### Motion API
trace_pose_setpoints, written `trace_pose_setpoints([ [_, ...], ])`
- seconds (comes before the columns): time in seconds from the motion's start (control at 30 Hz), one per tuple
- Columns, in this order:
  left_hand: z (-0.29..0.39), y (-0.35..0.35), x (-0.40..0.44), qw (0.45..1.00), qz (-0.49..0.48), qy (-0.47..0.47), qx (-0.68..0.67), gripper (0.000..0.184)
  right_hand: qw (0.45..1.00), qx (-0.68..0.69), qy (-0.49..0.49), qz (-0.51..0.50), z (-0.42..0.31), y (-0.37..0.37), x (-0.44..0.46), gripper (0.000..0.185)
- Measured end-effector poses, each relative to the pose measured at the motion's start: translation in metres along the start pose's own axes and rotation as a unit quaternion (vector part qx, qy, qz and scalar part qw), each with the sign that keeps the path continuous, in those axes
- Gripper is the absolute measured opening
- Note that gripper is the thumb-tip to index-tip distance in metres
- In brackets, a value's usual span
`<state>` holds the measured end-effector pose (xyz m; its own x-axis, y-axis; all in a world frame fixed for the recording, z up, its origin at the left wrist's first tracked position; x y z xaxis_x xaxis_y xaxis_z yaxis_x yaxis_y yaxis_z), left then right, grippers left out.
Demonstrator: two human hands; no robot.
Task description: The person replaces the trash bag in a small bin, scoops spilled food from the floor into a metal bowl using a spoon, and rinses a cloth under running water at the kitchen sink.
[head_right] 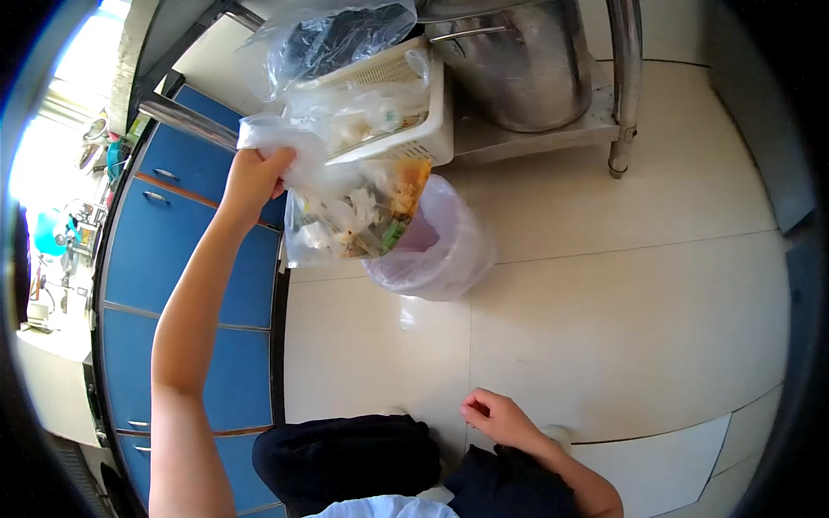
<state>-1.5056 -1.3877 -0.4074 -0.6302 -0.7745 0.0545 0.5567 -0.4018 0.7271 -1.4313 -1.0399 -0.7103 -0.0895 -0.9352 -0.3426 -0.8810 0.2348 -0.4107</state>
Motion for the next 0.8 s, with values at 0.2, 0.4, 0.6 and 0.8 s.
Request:
trace_pose_setpoints([
  [0.2, -0.018, -0.103, 0.022, 0.952, -0.171, -0.075, 0.244, 0.042, 1.000, -0.015, 0.004, 0.025, 0.001, 0.015, 0.018, 0.013],
  [0.4, -0.025, -0.104, -0.027, 0.928, -0.199, -0.202, 0.243, 0.033, 0.981, -0.061, 0.089, 0.164, -0.018, 0.132, 0.081, 0.012],
  [0.6, -0.212, -0.072, -0.055, 0.976, -0.107, 0.184, -0.038, 0.028, 0.952, -0.087, 0.060, 0.286, -0.115, 0.161, 0.146, 0.024],
  [0.8, -0.247, -0.136, -0.096, 0.884, -0.159, 0.353, -0.261, 0.032, 0.940, -0.202, 0.025, 0.273, -0.159, 0.147, 0.173, 0.022],
])
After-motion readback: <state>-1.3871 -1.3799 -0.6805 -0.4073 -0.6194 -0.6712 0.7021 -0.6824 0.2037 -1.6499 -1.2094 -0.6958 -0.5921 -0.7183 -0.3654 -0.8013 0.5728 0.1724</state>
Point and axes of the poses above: each hand's wrist, its own x-axis towards the middle knuckle, its own y-axis out of the back of the hand, z = x × y, the point moved 9 cm from there along x, towards the middle knuckle, and after that the axes turned 4 degrees about x, right-handed, at the moved point
